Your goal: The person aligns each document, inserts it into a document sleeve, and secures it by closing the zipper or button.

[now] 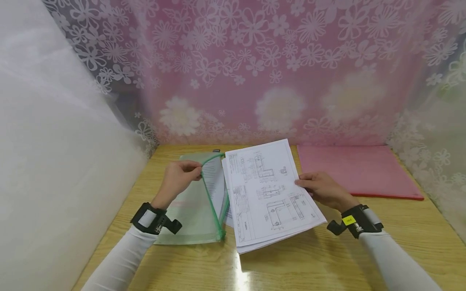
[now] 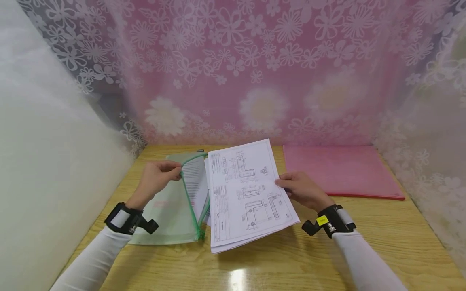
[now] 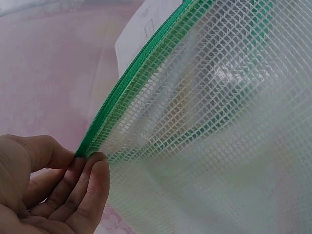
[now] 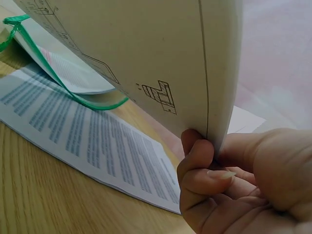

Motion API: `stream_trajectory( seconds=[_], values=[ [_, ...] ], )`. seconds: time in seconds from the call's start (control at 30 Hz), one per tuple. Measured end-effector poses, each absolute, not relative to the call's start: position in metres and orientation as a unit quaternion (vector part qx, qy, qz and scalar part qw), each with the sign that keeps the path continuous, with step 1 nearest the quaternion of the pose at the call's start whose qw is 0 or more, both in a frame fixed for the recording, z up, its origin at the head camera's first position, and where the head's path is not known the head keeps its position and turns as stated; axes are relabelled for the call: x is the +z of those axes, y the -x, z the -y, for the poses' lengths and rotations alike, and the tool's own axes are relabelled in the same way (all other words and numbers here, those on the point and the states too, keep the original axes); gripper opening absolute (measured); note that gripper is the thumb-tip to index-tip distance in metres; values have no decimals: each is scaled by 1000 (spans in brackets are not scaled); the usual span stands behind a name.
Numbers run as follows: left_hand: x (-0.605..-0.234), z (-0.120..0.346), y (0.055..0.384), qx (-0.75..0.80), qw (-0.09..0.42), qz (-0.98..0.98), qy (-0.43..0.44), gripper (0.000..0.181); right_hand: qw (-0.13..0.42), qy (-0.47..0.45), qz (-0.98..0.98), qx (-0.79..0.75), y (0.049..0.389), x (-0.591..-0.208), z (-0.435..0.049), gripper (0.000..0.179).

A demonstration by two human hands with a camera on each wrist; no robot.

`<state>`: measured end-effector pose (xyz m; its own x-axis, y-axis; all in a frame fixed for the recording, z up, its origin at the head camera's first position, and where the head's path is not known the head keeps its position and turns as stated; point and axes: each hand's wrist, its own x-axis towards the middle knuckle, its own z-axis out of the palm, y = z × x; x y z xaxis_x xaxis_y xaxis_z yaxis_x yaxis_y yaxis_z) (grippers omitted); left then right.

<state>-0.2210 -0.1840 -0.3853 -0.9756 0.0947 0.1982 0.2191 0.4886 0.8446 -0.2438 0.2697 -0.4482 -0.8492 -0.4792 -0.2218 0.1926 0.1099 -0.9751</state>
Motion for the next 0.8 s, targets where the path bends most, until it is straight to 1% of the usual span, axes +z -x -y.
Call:
stream_trajectory(
  seconds=[0.2, 0.43, 0.6, 0.8],
  values=[
    [-386, 177, 222, -500, 62, 859, 93, 20, 269, 104, -702, -651, 246, -458, -257, 41],
    [-390, 171, 220, -483, 48, 870, 88, 22, 262, 99, -703, -654, 247, -466, -244, 42],
    [-393, 170, 220, -465, 35, 879, 96, 22, 249, 92, -704, -659, 250, -470, -238, 41],
    [-388, 165, 227, -421, 26, 898, 129, 18, 215, 82, -708, -668, 259, -472, -238, 45]
  ],
)
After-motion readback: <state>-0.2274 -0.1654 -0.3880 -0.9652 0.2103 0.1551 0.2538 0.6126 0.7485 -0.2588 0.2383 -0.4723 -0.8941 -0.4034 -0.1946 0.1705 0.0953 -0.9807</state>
